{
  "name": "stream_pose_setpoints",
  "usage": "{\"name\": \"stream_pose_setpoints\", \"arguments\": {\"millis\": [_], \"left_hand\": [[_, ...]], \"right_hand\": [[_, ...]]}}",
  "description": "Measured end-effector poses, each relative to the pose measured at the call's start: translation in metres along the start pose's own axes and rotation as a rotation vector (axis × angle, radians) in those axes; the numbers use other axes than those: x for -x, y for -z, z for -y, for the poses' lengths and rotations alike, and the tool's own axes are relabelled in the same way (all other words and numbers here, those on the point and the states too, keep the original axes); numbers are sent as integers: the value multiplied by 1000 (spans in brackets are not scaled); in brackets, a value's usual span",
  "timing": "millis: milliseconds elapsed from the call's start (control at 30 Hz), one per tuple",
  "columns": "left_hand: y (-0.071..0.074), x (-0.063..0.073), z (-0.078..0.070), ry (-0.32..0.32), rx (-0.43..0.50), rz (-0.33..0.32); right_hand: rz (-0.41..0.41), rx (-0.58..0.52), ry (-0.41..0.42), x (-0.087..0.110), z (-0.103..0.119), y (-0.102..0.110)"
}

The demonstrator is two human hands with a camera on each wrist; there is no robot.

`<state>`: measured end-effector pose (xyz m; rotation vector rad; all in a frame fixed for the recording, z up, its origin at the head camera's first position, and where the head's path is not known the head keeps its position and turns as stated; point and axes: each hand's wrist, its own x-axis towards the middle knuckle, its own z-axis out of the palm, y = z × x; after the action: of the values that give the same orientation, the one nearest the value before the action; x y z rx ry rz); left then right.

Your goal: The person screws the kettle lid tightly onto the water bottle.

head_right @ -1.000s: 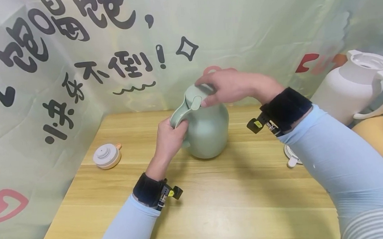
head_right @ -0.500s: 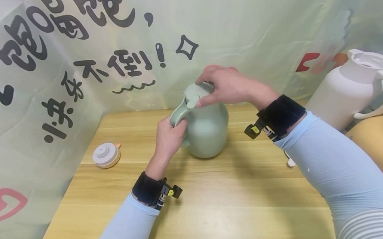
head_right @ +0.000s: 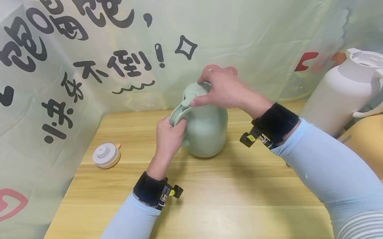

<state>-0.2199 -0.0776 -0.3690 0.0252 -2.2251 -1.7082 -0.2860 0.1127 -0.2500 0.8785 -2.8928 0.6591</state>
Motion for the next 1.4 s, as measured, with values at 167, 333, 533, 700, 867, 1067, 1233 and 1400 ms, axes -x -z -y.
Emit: {"name": "stream_pose_setpoints", "arguments": {"millis": [167, 333, 533, 700, 867, 1067, 1233, 1400], "left_hand": [[-1, 0, 0, -9, -16, -23], [-2, 1, -1, -13, -18, -31], [-1, 2, 0, 0, -33, -4], [-1, 2, -1, 28, -51, 26], [3, 2, -1, 13, -68, 73], [10, 7, -3, 19, -36, 225], [7, 7, -4, 36, 63, 331], [-2, 9, -4, -6, 51, 281]], "right_hand": [[16, -15, -121, 4, 8, 0], [13, -8, -146, 6, 12, -1], [-41, -37, -103, 15, 7, -11], [-119, -89, -92, 24, 0, -21], [-208, -123, -35, 28, -9, -33], [-223, -153, 60, 28, -15, -36], [-187, -193, 71, 25, -23, -36], [-240, -233, 77, 28, -25, -41]]}}
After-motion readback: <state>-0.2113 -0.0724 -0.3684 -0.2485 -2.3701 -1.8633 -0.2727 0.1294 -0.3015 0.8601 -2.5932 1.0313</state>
